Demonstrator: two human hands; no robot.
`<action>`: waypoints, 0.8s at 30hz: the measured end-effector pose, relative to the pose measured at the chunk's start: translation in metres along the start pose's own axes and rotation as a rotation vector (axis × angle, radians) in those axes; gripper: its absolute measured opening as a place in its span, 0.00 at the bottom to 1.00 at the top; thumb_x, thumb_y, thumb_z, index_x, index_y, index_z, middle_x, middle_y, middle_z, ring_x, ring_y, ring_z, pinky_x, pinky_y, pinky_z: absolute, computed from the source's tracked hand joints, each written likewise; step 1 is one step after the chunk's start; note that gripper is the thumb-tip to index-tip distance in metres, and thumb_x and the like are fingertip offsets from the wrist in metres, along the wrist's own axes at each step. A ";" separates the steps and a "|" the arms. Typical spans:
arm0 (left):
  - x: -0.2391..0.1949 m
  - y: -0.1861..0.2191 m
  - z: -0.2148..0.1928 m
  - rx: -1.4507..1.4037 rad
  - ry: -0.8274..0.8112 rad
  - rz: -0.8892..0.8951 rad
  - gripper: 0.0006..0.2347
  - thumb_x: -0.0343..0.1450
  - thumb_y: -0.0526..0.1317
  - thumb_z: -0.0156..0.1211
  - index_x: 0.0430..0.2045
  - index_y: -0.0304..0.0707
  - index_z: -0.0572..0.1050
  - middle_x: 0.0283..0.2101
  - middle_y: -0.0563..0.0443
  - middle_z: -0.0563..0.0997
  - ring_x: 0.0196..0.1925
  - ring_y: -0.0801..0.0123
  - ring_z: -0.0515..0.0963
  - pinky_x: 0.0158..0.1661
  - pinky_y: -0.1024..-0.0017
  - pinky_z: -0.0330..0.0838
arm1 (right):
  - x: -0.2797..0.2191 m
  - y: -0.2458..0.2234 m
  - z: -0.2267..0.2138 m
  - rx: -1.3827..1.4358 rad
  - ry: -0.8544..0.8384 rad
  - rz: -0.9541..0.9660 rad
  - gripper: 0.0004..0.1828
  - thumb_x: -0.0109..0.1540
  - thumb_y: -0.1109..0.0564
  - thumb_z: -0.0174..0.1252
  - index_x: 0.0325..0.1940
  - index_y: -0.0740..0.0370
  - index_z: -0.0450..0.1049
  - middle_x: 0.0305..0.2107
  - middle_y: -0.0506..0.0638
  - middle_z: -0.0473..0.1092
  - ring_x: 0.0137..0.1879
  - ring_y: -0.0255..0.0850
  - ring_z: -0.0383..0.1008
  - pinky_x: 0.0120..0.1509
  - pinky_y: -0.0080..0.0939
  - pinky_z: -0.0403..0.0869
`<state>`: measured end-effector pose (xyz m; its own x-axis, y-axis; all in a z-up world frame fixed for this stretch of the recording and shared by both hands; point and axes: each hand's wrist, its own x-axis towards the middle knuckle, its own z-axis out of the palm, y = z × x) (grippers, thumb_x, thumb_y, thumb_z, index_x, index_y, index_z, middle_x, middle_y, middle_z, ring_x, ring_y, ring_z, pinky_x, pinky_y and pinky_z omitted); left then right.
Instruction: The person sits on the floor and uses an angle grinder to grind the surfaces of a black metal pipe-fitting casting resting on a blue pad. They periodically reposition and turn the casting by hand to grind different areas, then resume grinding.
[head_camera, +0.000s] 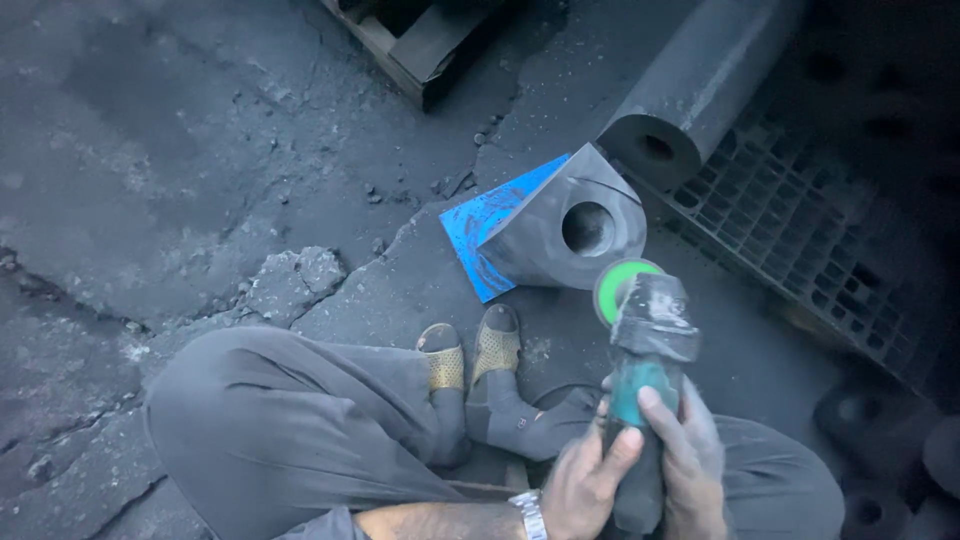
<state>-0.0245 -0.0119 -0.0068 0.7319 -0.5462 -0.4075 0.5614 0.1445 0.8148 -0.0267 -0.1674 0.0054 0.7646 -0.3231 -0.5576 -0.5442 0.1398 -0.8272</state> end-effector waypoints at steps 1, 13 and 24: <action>0.002 -0.003 0.002 -0.001 -0.003 0.002 0.33 0.75 0.60 0.40 0.69 0.33 0.58 0.58 0.31 0.77 0.62 0.48 0.78 0.59 0.62 0.68 | 0.003 -0.002 0.000 -0.002 0.003 -0.002 0.26 0.61 0.48 0.60 0.57 0.68 0.71 0.42 0.57 0.78 0.46 0.41 0.79 0.52 0.42 0.76; 0.004 0.000 0.009 0.036 0.061 -0.002 0.32 0.75 0.61 0.40 0.67 0.34 0.61 0.52 0.28 0.79 0.56 0.40 0.79 0.53 0.57 0.70 | -0.002 -0.005 0.000 -0.018 -0.018 -0.008 0.22 0.62 0.52 0.58 0.55 0.70 0.72 0.41 0.58 0.78 0.44 0.42 0.79 0.52 0.41 0.76; -0.001 0.009 0.002 0.020 0.028 0.039 0.31 0.77 0.60 0.41 0.67 0.31 0.61 0.55 0.29 0.79 0.59 0.42 0.79 0.56 0.59 0.69 | 0.004 -0.009 0.007 -0.067 -0.002 -0.018 0.23 0.62 0.51 0.57 0.55 0.69 0.71 0.40 0.57 0.78 0.44 0.41 0.79 0.51 0.41 0.76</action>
<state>-0.0213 -0.0120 0.0016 0.7637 -0.5170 -0.3867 0.5250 0.1487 0.8380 -0.0164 -0.1629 0.0103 0.7750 -0.3231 -0.5431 -0.5522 0.0715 -0.8306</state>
